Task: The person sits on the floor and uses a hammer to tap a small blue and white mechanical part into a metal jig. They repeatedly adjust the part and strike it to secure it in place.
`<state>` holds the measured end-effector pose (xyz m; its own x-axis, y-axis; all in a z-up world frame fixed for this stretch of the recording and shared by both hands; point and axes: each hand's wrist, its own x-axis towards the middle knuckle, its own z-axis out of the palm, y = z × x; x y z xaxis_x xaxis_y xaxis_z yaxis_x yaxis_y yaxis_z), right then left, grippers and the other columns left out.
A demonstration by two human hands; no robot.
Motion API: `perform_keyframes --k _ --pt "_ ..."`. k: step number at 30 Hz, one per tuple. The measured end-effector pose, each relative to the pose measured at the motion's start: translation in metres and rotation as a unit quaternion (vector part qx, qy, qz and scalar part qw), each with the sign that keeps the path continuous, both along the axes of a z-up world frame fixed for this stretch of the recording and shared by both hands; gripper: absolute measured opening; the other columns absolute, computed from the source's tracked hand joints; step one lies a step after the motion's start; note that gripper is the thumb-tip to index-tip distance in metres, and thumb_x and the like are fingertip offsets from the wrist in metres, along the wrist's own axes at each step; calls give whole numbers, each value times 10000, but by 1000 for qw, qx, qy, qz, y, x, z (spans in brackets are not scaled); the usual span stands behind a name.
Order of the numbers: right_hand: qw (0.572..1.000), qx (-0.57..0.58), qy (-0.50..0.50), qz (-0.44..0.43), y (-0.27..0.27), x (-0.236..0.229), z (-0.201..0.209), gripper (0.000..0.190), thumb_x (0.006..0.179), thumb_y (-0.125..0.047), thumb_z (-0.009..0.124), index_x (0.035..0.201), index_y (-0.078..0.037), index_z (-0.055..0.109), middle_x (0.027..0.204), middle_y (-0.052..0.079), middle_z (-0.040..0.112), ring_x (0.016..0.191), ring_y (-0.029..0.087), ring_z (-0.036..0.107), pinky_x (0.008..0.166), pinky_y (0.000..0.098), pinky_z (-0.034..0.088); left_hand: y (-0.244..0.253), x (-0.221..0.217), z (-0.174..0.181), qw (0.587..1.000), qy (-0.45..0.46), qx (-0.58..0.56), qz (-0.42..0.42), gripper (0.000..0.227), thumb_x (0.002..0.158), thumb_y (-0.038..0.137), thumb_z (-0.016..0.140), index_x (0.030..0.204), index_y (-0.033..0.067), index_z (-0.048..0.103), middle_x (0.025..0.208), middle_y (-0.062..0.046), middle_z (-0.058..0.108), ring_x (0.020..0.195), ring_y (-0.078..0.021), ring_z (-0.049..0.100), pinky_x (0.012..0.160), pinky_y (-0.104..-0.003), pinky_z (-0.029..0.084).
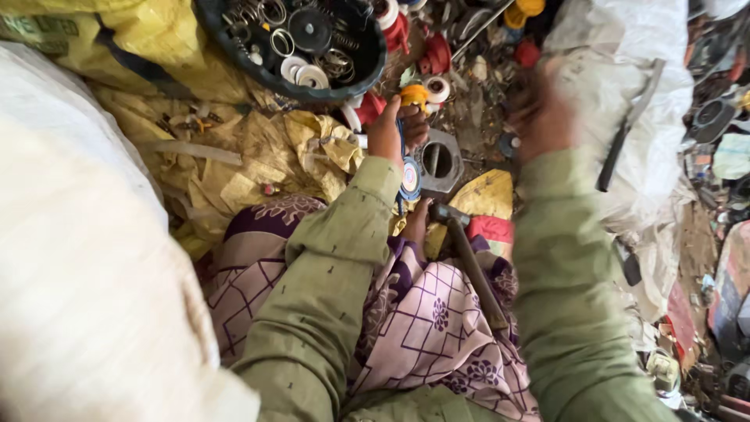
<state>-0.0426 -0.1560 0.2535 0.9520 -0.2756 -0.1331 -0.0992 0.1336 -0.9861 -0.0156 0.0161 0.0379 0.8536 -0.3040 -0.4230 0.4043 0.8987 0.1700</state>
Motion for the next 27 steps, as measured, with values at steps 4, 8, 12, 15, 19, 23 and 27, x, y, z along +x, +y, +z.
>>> perform_keyframes --k 4,8,12,15,19,23,27 --pt "983 178 44 -18 49 -58 -57 590 984 -567 556 1069 2 686 921 129 690 839 278 637 764 431 513 5 -24 11 998 -55 -26 -13 500 981 536 554 1042 62 701 994 -90 786 868 -231 750 752 -375 569" --pt "982 182 -14 -58 57 -99 -80 629 995 -575 563 1214 8 650 1137 154 705 1045 315 656 949 468 527 -3 -41 2 996 -40 -32 -79 522 986 579 491 1025 99 691 1004 -84 768 835 -256 715 736 -432 552" --pt "987 158 -39 3 66 -98 -49 656 957 -582 563 1317 -35 610 1297 178 687 1224 343 643 1013 455 505 -6 -42 0 986 -6 -87 -141 601 984 596 403 996 69 692 973 -120 746 842 -311 706 752 -487 578" --pt "987 149 -51 -10 74 -104 -44 675 959 -574 559 1383 -50 571 1387 161 643 1308 340 607 1072 444 485 -9 -51 4 983 -42 -139 -114 566 1013 534 414 1037 47 702 1023 -142 747 922 -324 708 831 -481 581" --pt "974 206 -73 -62 68 -99 -97 659 1049 -531 568 1459 -19 503 1445 167 551 1341 332 536 1138 472 435 -7 -60 28 987 -114 -111 -33 495 1055 437 451 1111 20 711 1110 -161 740 1050 -335 692 947 -477 559" --pt "969 233 -53 56 45 -87 -183 643 1068 -498 485 1473 1 510 1484 169 570 1372 309 547 1195 450 409 -5 -87 75 872 -314 350 140 440 977 416 563 1112 29 721 1128 -150 726 1111 -358 654 1003 -507 487" --pt "961 269 -13 69 42 -71 -220 623 1054 -470 450 1436 16 521 1429 182 603 1348 330 569 1165 476 430 15 -113 116 521 -347 749 217 503 766 518 684 980 68 746 1013 -140 730 1042 -413 650 961 -555 447"
